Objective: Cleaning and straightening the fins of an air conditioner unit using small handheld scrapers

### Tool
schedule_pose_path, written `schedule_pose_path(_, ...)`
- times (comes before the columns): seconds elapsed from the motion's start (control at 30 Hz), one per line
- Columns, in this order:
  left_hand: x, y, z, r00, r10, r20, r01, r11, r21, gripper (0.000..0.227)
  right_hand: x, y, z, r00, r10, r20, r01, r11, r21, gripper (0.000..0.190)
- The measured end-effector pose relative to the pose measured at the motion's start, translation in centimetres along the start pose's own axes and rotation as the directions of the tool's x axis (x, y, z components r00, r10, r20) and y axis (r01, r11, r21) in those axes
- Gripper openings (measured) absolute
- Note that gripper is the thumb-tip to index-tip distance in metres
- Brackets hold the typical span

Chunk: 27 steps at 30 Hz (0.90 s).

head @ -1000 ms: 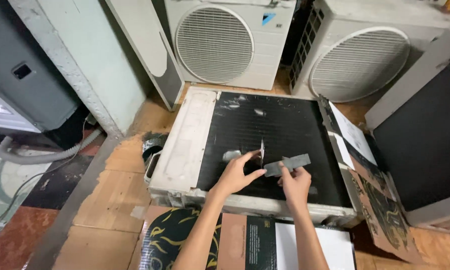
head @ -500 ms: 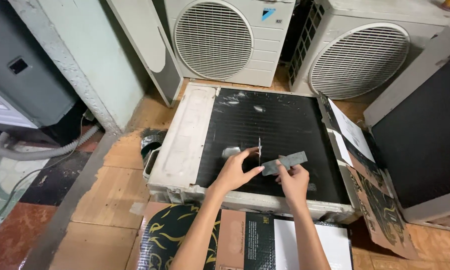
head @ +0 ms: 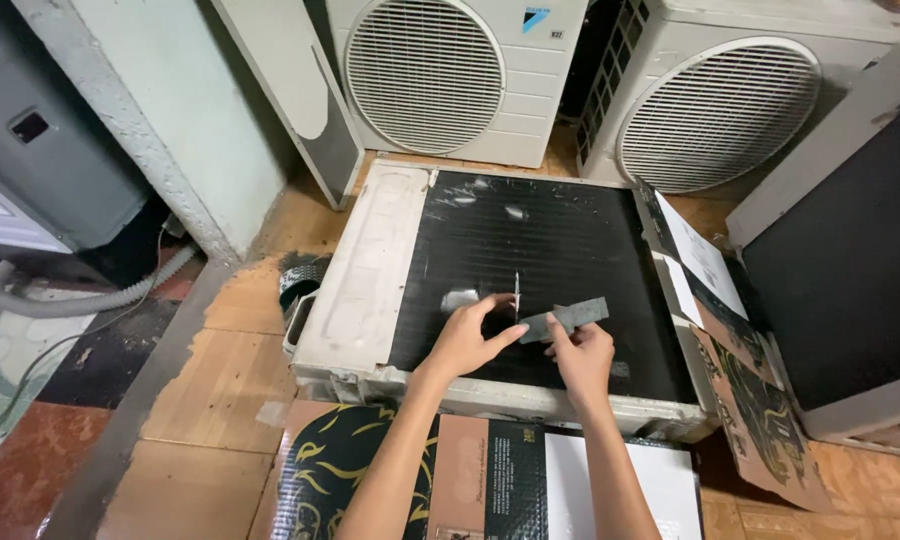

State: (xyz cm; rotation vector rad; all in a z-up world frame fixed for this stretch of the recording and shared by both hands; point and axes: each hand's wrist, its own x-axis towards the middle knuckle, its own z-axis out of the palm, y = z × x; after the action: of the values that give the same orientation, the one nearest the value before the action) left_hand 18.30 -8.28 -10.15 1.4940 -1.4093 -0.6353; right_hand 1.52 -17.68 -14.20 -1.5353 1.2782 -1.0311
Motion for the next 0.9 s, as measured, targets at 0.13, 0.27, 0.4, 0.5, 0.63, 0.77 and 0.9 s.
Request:
schedule_pose_path(0.13, 0.3, -0.6, 0.4, 0.999, -0.004, -0.037, 0.005, 1.000, 0.029, 0.053, -0.2, -1.2, -0.1, 1.000, 0.011, 0.017, -0.012, 0.997, 0.076, 0.029)
schedule_pose_path(0.27, 0.6, -0.7, 0.5, 0.999, -0.012, -0.050, 0.013, 1.000, 0.021, 0.050, 0.7, 0.4, 0.2, 0.999, 0.037, 0.017, -0.038, 0.996, 0.086, 0.030)
schedule_pose_path(0.4, 0.6, -0.1, 0.3, 0.999, -0.036, -0.029, 0.037, 0.999, 0.019, 0.050, 0.8, 0.3, 0.2, 0.998, 0.065, 0.006, -0.065, 0.994, 0.092, 0.032)
schedule_pose_path(0.5, 0.5, -0.1, 0.4, 0.999, -0.050, -0.012, 0.050, 0.999, 0.014, 0.052, 0.5, -0.2, 0.0, 0.997, 0.073, -0.005, -0.072, 0.993, 0.095, 0.032)
schedule_pose_path(0.63, 0.7, 0.2, 0.4, 0.999, -0.051, 0.001, 0.050, 0.997, 0.062, 0.058, 0.9, 1.9, -0.2, 0.999, 0.039, -0.019, -0.039, 0.999, -0.001, 0.033)
schedule_pose_path(0.77, 0.5, -0.2, 0.4, 0.999, -0.047, -0.013, 0.047, 0.998, 0.035, 0.058, 0.2, 0.5, -0.1, 1.000, 0.011, -0.004, -0.011, 1.000, -0.005, 0.029)
schedule_pose_path(0.9, 0.6, -0.6, 0.4, 0.996, -0.063, -0.069, 0.060, 0.997, -0.054, 0.055, 0.4, 0.8, -0.1, 0.999, 0.022, -0.034, -0.020, 0.998, 0.052, 0.028)
